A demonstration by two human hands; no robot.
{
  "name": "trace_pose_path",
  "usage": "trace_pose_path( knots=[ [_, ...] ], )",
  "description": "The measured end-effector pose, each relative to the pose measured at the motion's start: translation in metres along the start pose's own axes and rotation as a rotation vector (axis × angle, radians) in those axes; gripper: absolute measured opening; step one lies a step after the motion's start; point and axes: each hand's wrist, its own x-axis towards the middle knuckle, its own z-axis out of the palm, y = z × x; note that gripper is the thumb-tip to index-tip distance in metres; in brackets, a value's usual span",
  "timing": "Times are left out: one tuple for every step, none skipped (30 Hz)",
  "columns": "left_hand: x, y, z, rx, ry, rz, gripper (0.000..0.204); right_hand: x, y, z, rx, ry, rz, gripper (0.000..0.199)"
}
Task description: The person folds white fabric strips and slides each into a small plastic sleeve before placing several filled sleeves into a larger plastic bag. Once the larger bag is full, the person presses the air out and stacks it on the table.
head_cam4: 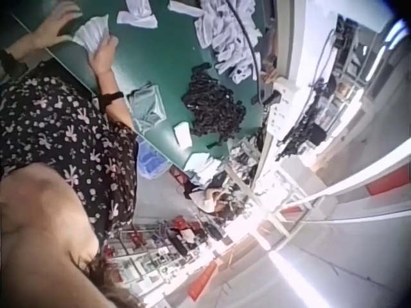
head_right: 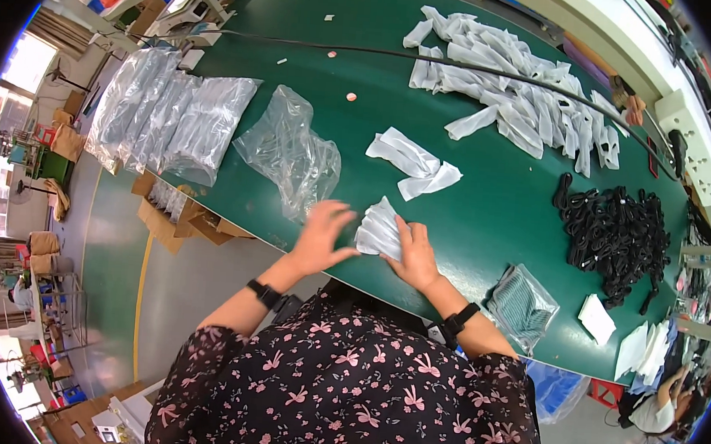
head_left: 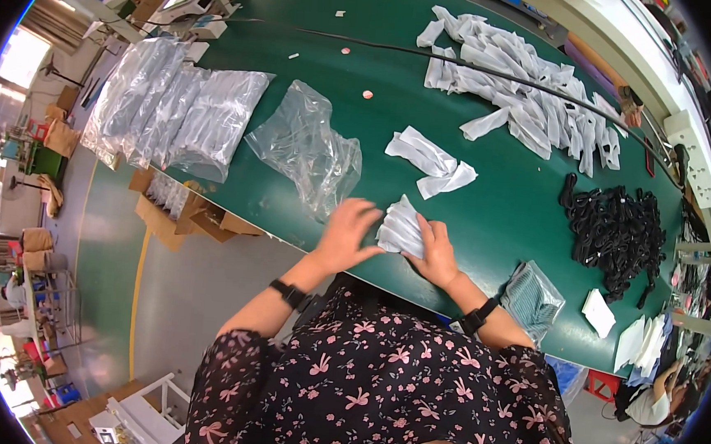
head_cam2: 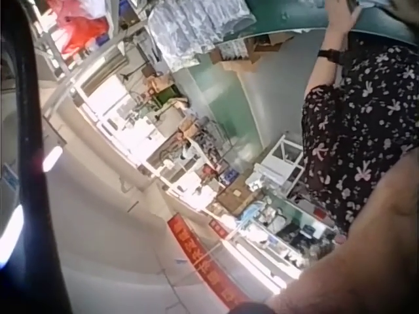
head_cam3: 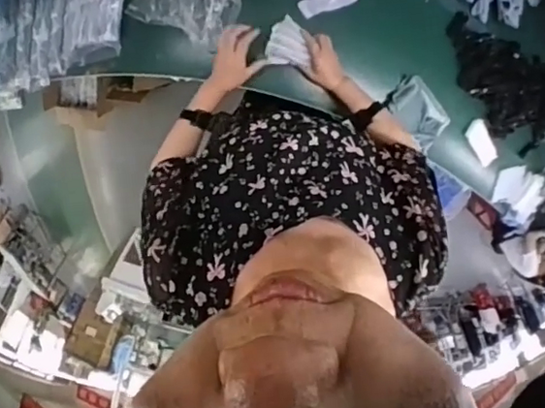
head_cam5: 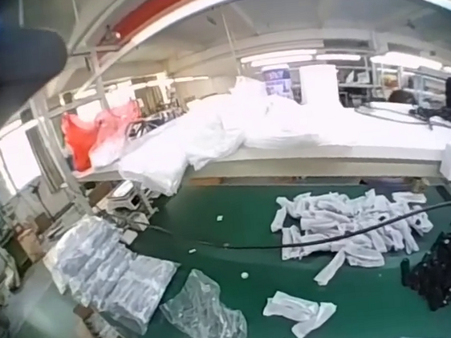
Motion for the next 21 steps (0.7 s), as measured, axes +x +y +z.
trace_pose_path(
  knots=[
    [-0.006, -0.002, -0.013, 0.141, 0.169, -0.136, 0.07, 0.003, 0.001, -0.002, 0.036, 0.069, 0.065, 0.085],
    [-0.014, -0.009, -0.018, 0.237, 0.331, -0.245, 0.07, 0.012, -0.005, -0.007, 0.035, 0.071, 0.054, 0.085],
    [-0.027, -0.018, -0.018, 0.333, 0.49, -0.362, 0.07, 0.024, -0.018, -0.015, 0.035, 0.038, -0.026, 0.085],
    [-0.035, -0.031, -0.016, 0.34, 0.494, -0.369, 0.07, 0.038, -0.032, -0.023, 0.034, 0.005, -0.105, 0.085],
    [-0.043, -0.046, -0.013, 0.326, 0.47, -0.472, 0.06, 0.05, -0.043, -0.024, 0.035, -0.028, -0.185, 0.085],
    [-0.045, -0.057, -0.01, 0.307, 0.447, -0.568, 0.049, 0.063, -0.049, -0.02, 0.036, -0.028, -0.192, 0.085],
    [-0.052, -0.066, -0.009, 0.311, 0.452, -0.57, 0.049, 0.077, -0.055, -0.014, 0.011, -0.1, -0.292, 0.084],
    [-0.055, -0.073, -0.009, 0.241, 0.454, -0.535, 0.042, 0.092, -0.059, -0.007, -0.017, -0.172, -0.391, 0.082],
    [-0.059, -0.08, -0.009, 0.173, 0.456, -0.5, 0.036, 0.107, -0.062, 0.002, -0.019, -0.171, -0.396, 0.082],
    [-0.063, -0.084, -0.01, 0.107, 0.458, -0.47, 0.031, 0.12, -0.063, 0.015, 0.008, -0.162, -0.405, 0.077],
    [-0.059, -0.08, -0.015, 0.104, 0.46, -0.467, 0.031, 0.13, -0.061, 0.028, 0.029, -0.15, -0.404, 0.073],
    [-0.057, -0.076, -0.021, 0.092, 0.418, -0.395, 0.03, 0.139, -0.059, 0.042, 0.025, -0.15, -0.405, 0.073],
    [-0.051, -0.07, -0.032, 0.083, 0.377, -0.32, 0.03, 0.149, -0.056, 0.059, 0.279, -0.166, -0.221, 0.07],
    [-0.046, -0.066, -0.039, 0.073, 0.335, -0.246, 0.031, 0.157, -0.052, 0.075, 0.53, -0.179, -0.032, 0.069],
    [-0.047, -0.065, -0.047, 0.083, 0.344, -0.253, 0.031, 0.167, -0.057, 0.088, 0.784, -0.202, 0.149, 0.067],
    [-0.047, -0.063, -0.051, 0.043, 0.312, -0.241, 0.031, 0.173, -0.064, 0.095, 0.784, -0.211, 0.141, 0.067],
    [-0.046, -0.061, -0.054, 0.003, 0.279, -0.228, 0.031, 0.179, -0.07, 0.102, 0.748, -0.2, 0.174, 0.067],
    [-0.044, -0.059, -0.057, -0.04, 0.244, -0.214, 0.032, 0.184, -0.076, 0.108, 0.71, -0.187, 0.211, 0.067],
    [-0.041, -0.056, -0.06, -0.038, 0.248, -0.22, 0.032, 0.188, -0.082, 0.114, 0.673, -0.174, 0.247, 0.068],
    [-0.035, -0.053, -0.063, -0.06, 0.254, -0.17, 0.032, 0.193, -0.086, 0.119, 0.634, -0.157, 0.286, 0.068],
    [-0.029, -0.05, -0.066, -0.083, 0.259, -0.121, 0.033, 0.198, -0.089, 0.123, 0.594, -0.139, 0.325, 0.068]
  ],
)
